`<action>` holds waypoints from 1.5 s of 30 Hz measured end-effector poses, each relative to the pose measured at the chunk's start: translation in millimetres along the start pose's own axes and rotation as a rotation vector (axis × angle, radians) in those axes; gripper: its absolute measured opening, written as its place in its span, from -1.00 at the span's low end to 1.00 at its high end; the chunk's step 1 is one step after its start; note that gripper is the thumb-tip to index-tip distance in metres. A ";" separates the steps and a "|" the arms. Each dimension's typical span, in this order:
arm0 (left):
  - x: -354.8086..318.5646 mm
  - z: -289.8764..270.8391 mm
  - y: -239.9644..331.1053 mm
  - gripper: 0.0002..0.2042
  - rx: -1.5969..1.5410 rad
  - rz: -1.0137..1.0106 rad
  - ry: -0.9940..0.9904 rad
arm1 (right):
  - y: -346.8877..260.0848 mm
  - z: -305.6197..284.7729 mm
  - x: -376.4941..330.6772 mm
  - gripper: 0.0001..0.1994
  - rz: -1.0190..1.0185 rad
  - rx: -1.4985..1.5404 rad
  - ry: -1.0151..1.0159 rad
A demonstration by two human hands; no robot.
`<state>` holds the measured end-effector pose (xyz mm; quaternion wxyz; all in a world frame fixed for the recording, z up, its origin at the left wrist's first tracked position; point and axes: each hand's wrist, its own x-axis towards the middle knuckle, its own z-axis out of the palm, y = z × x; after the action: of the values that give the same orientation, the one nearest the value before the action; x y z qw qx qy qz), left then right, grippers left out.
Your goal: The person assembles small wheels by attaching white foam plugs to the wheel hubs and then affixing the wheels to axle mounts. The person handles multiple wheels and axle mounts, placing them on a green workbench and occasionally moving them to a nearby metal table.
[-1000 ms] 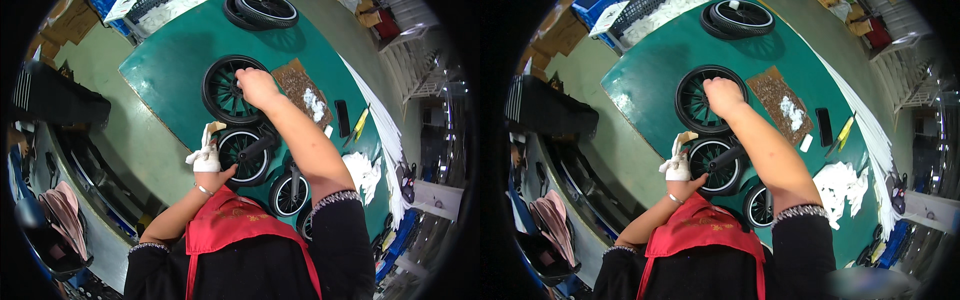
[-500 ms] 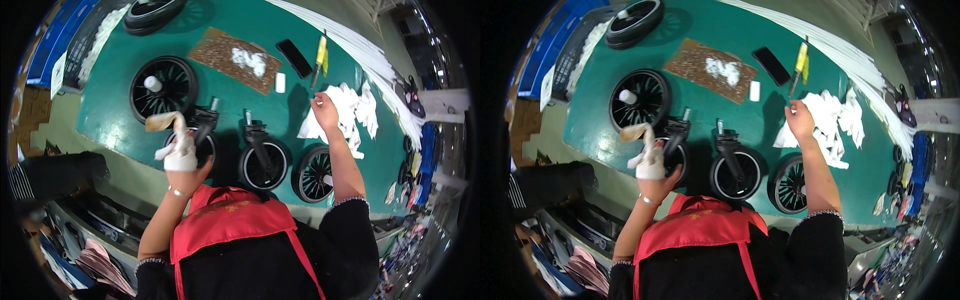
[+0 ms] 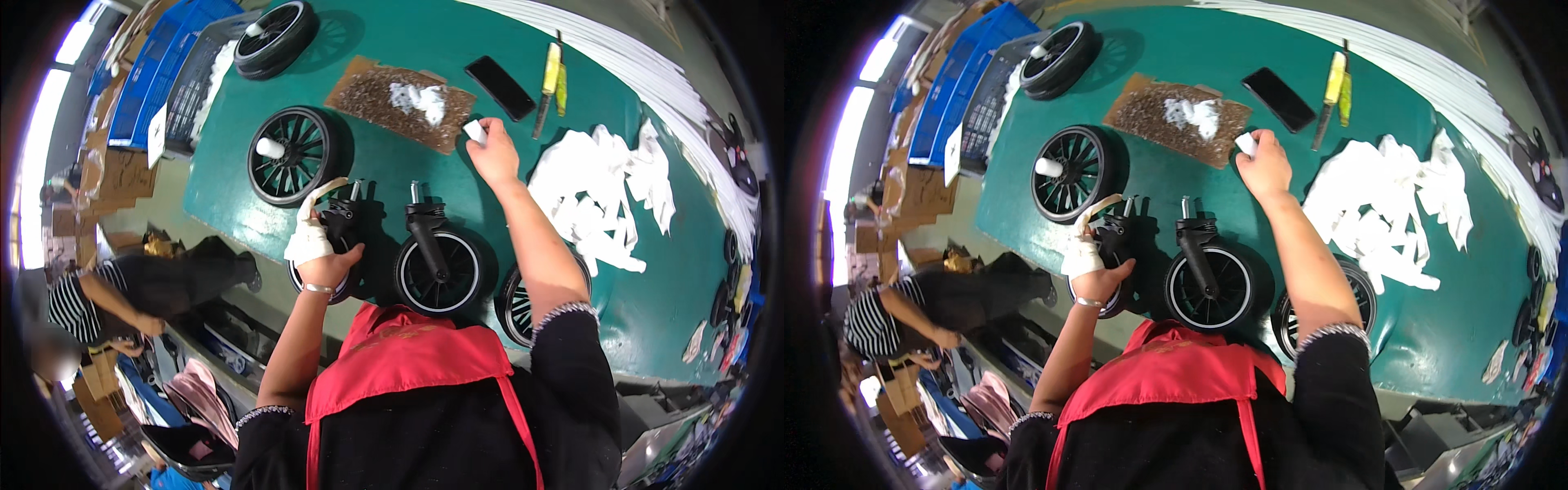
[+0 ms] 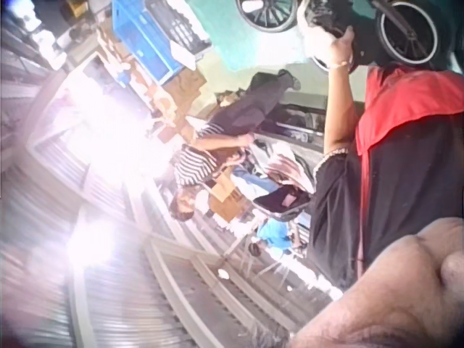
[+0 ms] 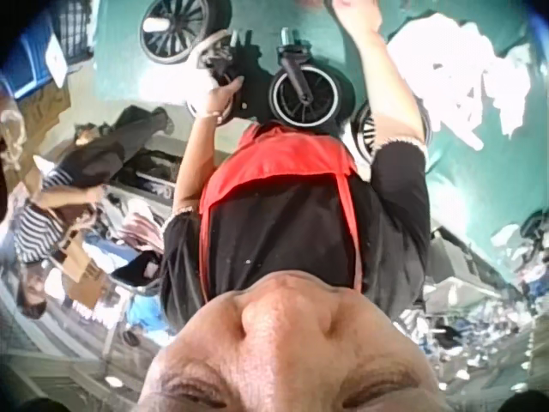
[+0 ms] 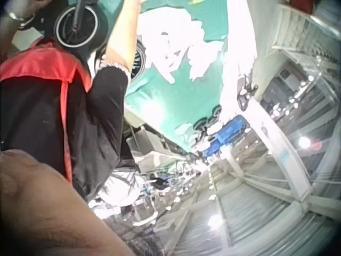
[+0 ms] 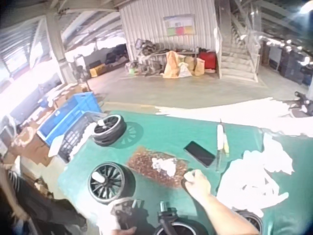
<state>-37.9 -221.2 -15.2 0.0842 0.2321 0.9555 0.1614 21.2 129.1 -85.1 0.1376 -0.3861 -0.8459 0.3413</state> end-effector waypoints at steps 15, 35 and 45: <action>-20.1 14.6 -7.7 0.01 -0.243 -0.159 0.123 | -104.8 68.1 -5.9 -0.59 -0.627 -0.023 -1.164; -8.6 4.8 -21.8 -0.07 -0.371 -0.133 0.073 | -151.9 114.2 13.4 -0.68 -0.589 -0.094 -1.762; 2.7 5.1 -11.2 -0.13 -0.360 0.012 0.189 | -130.5 109.0 -26.1 -0.53 -0.716 0.004 -1.332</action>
<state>-43.7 -228.0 -24.1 0.0335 0.2027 0.9136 0.3510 -88.6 -2.9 -74.5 -0.2994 0.2004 -0.8234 0.4384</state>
